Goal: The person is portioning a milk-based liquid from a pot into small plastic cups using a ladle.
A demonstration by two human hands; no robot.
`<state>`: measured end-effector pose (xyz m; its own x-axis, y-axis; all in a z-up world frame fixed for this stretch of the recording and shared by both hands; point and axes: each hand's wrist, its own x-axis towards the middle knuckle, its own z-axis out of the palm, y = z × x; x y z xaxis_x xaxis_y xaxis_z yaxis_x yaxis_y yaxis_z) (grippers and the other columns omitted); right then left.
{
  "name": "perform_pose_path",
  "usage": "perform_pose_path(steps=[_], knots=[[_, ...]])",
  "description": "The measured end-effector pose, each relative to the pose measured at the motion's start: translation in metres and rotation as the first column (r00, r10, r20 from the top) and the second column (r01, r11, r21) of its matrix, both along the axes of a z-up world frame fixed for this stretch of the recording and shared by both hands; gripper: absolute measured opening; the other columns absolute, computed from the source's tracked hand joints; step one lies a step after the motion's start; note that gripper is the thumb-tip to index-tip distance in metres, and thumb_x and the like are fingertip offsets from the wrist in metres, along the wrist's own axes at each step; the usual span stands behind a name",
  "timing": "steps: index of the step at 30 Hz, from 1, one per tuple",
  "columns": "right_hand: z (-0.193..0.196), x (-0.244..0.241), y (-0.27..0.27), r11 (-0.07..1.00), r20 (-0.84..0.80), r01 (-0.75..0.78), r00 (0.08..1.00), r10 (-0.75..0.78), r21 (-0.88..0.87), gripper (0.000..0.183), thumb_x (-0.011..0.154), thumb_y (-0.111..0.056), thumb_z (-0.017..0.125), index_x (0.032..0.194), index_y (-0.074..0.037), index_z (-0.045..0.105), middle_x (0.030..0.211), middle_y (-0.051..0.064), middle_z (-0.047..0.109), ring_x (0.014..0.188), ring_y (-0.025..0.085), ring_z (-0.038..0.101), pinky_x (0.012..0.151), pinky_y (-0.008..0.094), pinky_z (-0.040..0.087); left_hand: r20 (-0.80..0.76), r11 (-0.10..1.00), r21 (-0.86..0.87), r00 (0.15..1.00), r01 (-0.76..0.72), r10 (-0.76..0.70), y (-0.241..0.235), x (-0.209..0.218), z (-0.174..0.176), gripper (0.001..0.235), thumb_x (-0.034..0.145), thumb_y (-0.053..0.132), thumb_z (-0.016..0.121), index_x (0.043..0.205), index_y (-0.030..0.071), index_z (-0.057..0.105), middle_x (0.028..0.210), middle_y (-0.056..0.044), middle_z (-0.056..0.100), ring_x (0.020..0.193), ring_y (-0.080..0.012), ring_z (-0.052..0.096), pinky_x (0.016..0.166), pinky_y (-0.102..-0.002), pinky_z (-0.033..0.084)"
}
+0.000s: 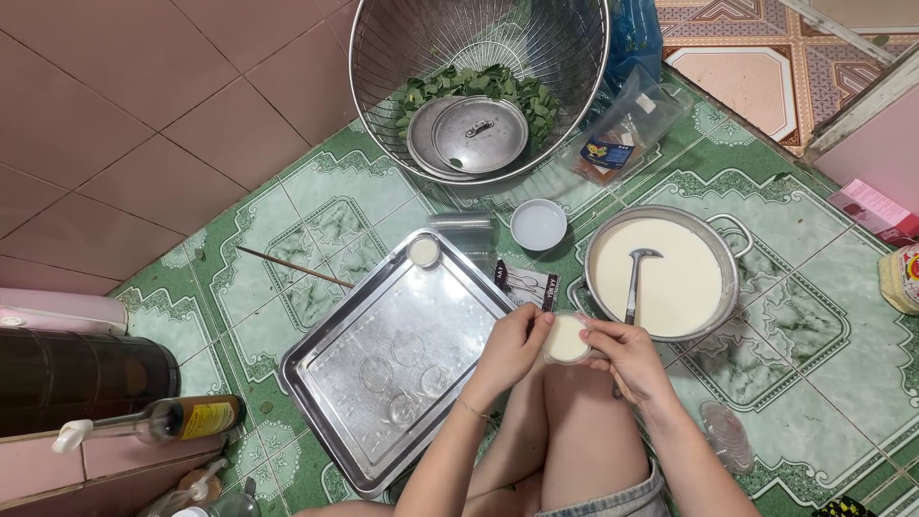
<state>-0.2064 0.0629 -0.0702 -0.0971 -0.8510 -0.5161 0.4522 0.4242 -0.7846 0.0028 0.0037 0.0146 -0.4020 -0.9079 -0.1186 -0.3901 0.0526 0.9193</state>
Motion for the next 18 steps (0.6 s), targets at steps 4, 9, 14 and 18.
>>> perform_pose_path(steps=[4, 9, 14, 18], knots=[[0.007, 0.002, -0.001, 1.0, 0.003, -0.014, 1.0, 0.014, 0.007, 0.036, 0.089, -0.007, 0.069, 0.121, 0.009, 0.07, 0.1, 0.017, 0.077, 0.077, 0.021, 0.076, 0.064, 0.03, 0.064, -0.013, 0.999, 0.041, 1.0, 0.009, -0.009, 0.0, 0.0, -0.005, 0.037, 0.103, 0.034, 0.056, 0.093, 0.0, 0.062, 0.077, -0.013, 0.066, 0.067, -0.0222, 0.062, 0.065, -0.035, 0.051], [0.0, 0.001, -0.003, 0.999, -0.033, -0.037, 0.999, 0.037, 0.009, 0.036, 0.09, -0.009, 0.07, 0.121, 0.009, 0.072, 0.094, 0.019, 0.078, 0.07, 0.023, 0.076, 0.058, 0.026, 0.058, -0.042, 0.997, 0.083, 0.999, 0.011, -0.008, -0.002, 0.001, -0.009, 0.036, 0.104, 0.033, 0.056, 0.092, 0.0, 0.061, 0.074, -0.012, 0.064, 0.066, -0.0193, 0.058, 0.064, -0.034, 0.049], [0.003, 0.004, -0.006, 0.997, -0.055, -0.061, 0.996, 0.063, 0.036, 0.036, 0.09, -0.01, 0.07, 0.123, 0.006, 0.073, 0.094, 0.016, 0.078, 0.07, 0.021, 0.076, 0.057, 0.024, 0.057, -0.093, 0.997, 0.08, 0.996, 0.02, -0.012, -0.002, 0.005, -0.011, 0.034, 0.106, 0.03, 0.056, 0.09, 0.0, 0.058, 0.072, -0.011, 0.06, 0.067, -0.0176, 0.053, 0.064, -0.033, 0.048], [-0.003, 0.01, -0.009, 0.997, -0.058, -0.061, 0.996, 0.064, 0.043, 0.036, 0.091, -0.01, 0.07, 0.123, 0.006, 0.072, 0.094, 0.016, 0.079, 0.07, 0.021, 0.076, 0.057, 0.025, 0.056, -0.081, 0.996, 0.087, 0.997, 0.0, 0.007, -0.003, 0.011, -0.014, 0.033, 0.105, 0.03, 0.055, 0.091, 0.001, 0.059, 0.072, -0.01, 0.062, 0.067, -0.0172, 0.055, 0.065, -0.032, 0.049]])
